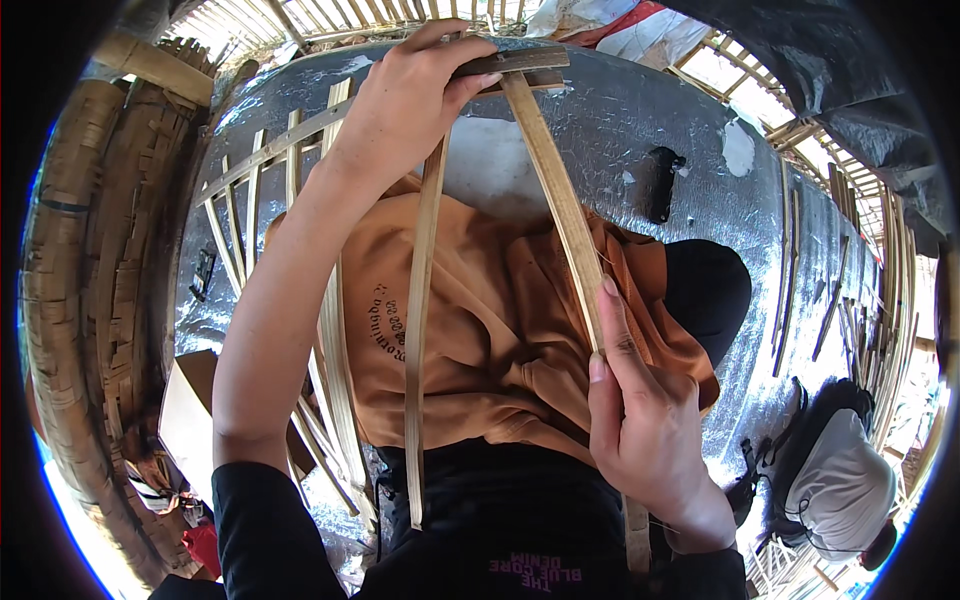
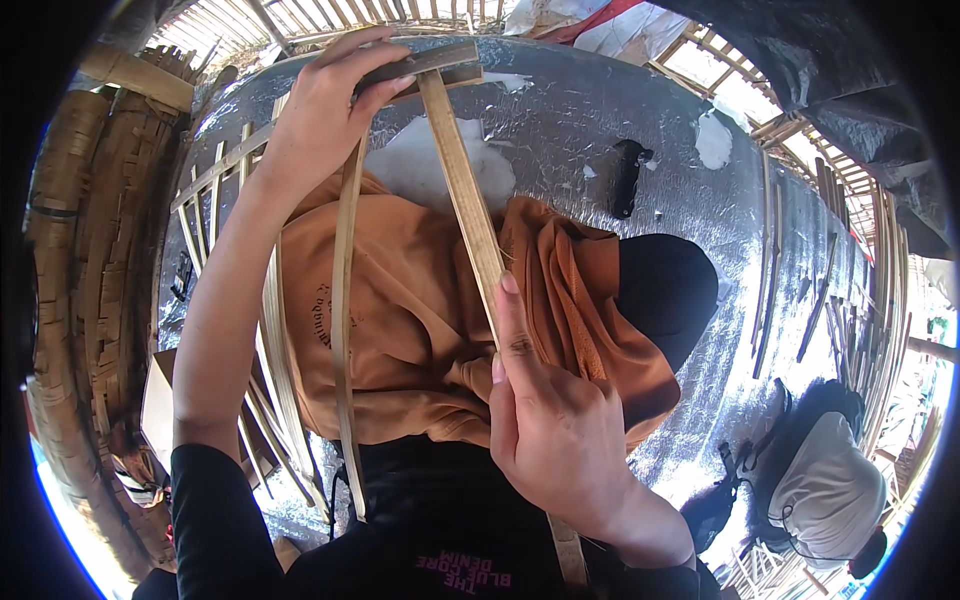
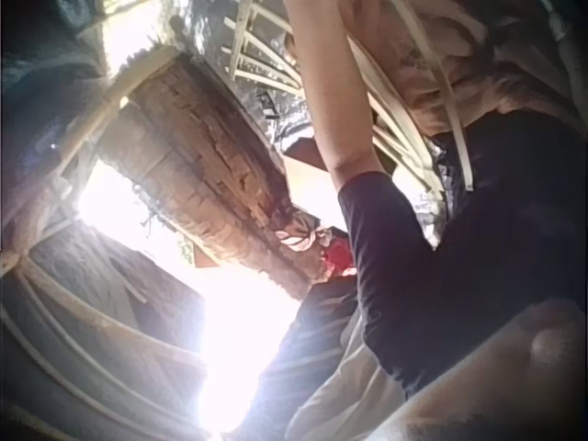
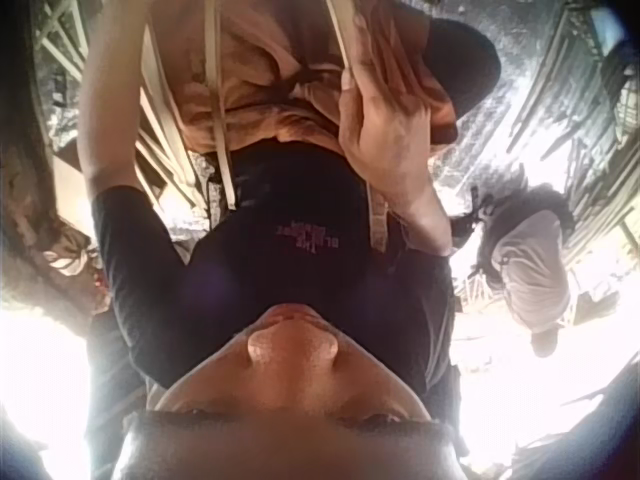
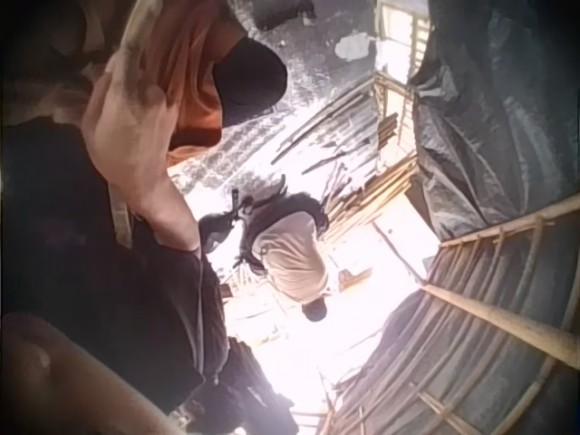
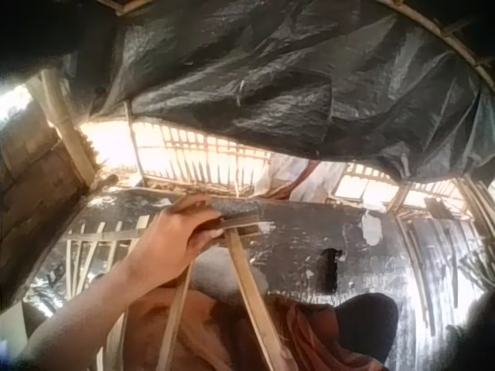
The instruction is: The person assembles a bamboo lattice structure by hand, aligning strips and securing them using a hammer and small nails.
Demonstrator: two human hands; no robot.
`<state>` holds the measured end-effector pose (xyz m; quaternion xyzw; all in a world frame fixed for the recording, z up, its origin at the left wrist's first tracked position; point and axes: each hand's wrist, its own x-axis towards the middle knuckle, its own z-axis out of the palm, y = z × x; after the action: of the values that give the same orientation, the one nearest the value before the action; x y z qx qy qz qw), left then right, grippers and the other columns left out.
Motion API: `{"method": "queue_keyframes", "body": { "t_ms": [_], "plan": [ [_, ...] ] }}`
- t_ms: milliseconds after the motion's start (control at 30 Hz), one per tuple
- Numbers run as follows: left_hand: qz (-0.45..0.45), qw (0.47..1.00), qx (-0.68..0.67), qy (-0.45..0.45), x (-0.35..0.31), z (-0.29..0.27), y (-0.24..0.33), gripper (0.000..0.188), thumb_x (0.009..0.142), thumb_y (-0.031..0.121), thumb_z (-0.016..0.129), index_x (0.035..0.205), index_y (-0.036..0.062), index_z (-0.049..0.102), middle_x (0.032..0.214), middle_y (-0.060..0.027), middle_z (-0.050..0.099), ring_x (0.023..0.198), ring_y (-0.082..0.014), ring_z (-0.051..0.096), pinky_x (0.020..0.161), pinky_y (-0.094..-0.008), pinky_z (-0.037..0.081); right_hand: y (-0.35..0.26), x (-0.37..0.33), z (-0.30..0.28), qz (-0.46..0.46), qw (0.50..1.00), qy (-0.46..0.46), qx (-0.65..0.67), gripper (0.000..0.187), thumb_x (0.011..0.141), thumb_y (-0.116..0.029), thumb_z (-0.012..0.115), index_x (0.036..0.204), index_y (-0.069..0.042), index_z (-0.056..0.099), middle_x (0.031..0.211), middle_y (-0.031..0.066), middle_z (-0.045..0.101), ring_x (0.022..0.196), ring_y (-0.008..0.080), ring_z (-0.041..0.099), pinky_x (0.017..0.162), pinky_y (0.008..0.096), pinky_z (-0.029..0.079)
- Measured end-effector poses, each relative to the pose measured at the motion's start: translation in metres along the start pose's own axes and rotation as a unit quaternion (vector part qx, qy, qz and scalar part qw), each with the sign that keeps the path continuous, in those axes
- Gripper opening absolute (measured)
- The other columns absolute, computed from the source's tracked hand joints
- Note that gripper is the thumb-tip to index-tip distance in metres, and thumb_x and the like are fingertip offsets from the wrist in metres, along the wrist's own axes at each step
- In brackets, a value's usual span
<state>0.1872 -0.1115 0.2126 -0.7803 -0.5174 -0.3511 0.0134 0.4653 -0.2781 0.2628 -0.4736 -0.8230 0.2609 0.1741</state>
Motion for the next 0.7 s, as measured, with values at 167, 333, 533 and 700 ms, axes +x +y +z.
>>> {"method": "queue_keyframes", "body": {
  "t_ms": [167,333,533,700],
  "plan": [
    [-0.001,1.000,-0.002,-0.011,0.000,-0.001,0.000,0.026,0.091,0.014,0.072,0.114,0.0030,0.068,0.127,-0.0165,0.066,0.108,-0.0397,0.066,0.092,-0.0439,0.054,0.000,-0.001,0.002,-0.010,1.000,0.009,0.004,0.061,0.094,-0.006,0.058,0.150,0.006,0.038,0.088,0.0222,0.071,0.056,0.0282,0.067,0.055,0.0386,0.053],
    [0.010,0.999,-0.022,-0.025,0.004,0.000,0.001,0.034,0.091,0.015,0.072,0.122,0.0044,0.063,0.124,-0.0164,0.066,0.110,-0.0394,0.064,0.093,-0.0439,0.053,0.001,-0.001,-0.001,0.001,0.998,0.033,0.045,0.059,0.095,-0.004,0.059,0.148,0.010,0.038,0.093,0.0233,0.072,0.055,0.0270,0.068,0.053,0.0350,0.053],
    [-0.001,1.000,-0.008,-0.024,-0.001,0.001,0.003,0.042,0.094,0.016,0.069,0.133,0.0089,0.056,0.124,-0.0175,0.065,0.107,-0.0388,0.065,0.092,-0.0429,0.052,-0.009,-0.001,-0.004,0.187,0.912,-0.022,0.364,0.052,0.100,-0.003,0.055,0.148,0.009,0.038,0.063,0.0075,0.063,0.050,0.0076,0.061,0.047,0.0236,0.049],
    [-0.059,0.991,-0.049,-0.111,0.008,-0.004,0.008,0.036,0.104,0.028,0.054,0.134,0.0088,0.060,0.113,-0.0194,0.070,0.104,-0.0369,0.067,0.093,-0.0426,0.051,-0.003,-0.005,-0.002,0.191,0.896,-0.017,0.401,0.052,0.101,-0.002,0.054,0.150,0.007,0.037,0.064,0.0049,0.063,0.051,0.0064,0.060,0.047,0.0219,0.049]
  ]
}}
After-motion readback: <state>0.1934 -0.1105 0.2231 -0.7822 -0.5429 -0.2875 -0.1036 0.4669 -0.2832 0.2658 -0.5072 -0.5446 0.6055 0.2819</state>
